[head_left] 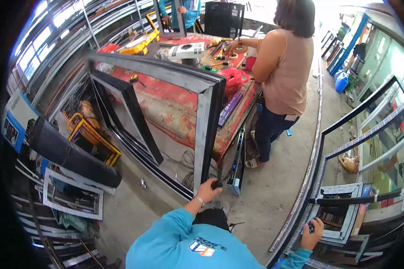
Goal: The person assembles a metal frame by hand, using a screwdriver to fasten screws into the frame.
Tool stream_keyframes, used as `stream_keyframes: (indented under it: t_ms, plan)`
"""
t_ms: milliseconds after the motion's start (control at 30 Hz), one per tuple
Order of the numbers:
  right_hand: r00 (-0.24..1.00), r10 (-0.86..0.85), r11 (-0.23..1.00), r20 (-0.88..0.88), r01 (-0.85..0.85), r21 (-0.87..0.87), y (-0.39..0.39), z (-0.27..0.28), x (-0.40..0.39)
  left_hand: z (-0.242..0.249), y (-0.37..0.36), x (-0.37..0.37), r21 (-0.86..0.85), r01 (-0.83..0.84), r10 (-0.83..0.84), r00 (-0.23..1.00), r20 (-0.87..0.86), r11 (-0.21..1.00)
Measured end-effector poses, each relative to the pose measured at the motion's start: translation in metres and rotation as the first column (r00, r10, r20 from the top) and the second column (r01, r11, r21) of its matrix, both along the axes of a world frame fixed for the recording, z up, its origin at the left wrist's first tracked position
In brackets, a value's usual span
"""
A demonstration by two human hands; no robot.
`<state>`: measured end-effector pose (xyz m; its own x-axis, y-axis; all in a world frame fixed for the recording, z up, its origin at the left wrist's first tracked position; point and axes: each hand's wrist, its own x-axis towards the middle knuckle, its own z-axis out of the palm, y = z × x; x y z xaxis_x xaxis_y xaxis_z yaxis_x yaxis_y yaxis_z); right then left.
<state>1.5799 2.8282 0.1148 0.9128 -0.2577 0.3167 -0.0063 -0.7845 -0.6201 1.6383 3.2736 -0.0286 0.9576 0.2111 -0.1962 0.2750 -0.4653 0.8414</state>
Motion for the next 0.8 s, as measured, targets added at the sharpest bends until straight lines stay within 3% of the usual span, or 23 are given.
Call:
stream_keyframes:
  t_ms: [67, 167, 233, 267, 300, 367, 400, 433, 500, 567, 667, 767, 800]
  plan:
    - [0.997, 0.071, 0.997, -0.035, -0.070, 0.026, 0.006, -0.001, 0.021, 0.040, -0.019, 0.034, -0.033, -0.034, 0.036, 0.998, 0.049, 0.999]
    - [0.985, 0.157, 0.988, -0.071, -0.156, 0.024, 0.007, -0.010, 0.042, 0.041, -0.030, 0.093, -0.033, -0.154, 0.157, 0.978, 0.135, 0.988]
    - [0.977, 0.146, 0.989, -0.155, -0.143, 0.029, 0.001, -0.017, 0.051, 0.028, -0.029, 0.135, 0.116, -0.269, 0.235, 0.940, 0.248, 0.956]
    - [0.976, 0.144, 0.990, -0.162, -0.142, 0.025, 0.005, -0.009, 0.058, 0.049, -0.028, 0.151, 0.075, -0.265, 0.261, 0.963, 0.067, 0.961]
    - [0.974, 0.143, 0.990, -0.173, -0.143, 0.015, 0.007, -0.005, 0.062, 0.036, -0.026, 0.166, 0.066, -0.265, 0.262, 0.964, 0.055, 0.962]
    - [0.973, 0.152, 0.988, -0.176, -0.148, 0.033, 0.007, -0.001, 0.083, 0.011, -0.019, 0.200, 0.316, -0.404, 0.180, 0.815, 0.552, 0.858]
    - [0.971, 0.156, 0.987, -0.182, -0.160, -0.006, 0.003, -0.007, 0.094, 0.009, -0.015, 0.212, 0.244, -0.347, 0.229, 0.884, 0.408, 0.906]
    - [0.963, 0.174, 0.984, -0.205, -0.175, 0.014, 0.007, -0.007, 0.109, 0.009, -0.013, 0.221, 0.238, -0.369, 0.254, 0.879, 0.403, 0.899]
    - [0.937, 0.270, 0.963, -0.221, -0.260, 0.076, 0.017, -0.006, 0.141, 0.006, -0.008, 0.233, 0.496, -0.371, 0.261, 0.924, 0.279, 0.785]
    - [0.884, 0.430, 0.902, -0.185, -0.430, 0.039, 0.033, -0.006, 0.177, 0.002, -0.005, 0.244, 0.460, -0.407, 0.320, 0.912, 0.258, 0.789]
    - [0.777, 0.592, 0.804, -0.214, -0.587, 0.093, 0.056, -0.022, 0.239, -0.011, -0.006, 0.252, 0.538, -0.540, 0.425, 0.841, 0.334, 0.647]
    - [0.565, 0.794, 0.607, -0.227, -0.761, 0.229, 0.089, -0.038, 0.311, 0.004, -0.016, 0.251, 0.596, -0.628, 0.484, 0.774, 0.409, 0.500]
    - [0.491, 0.844, 0.536, -0.218, -0.798, 0.277, 0.102, -0.040, 0.339, -0.001, -0.017, 0.251, 0.521, -0.647, 0.521, 0.760, 0.388, 0.557]
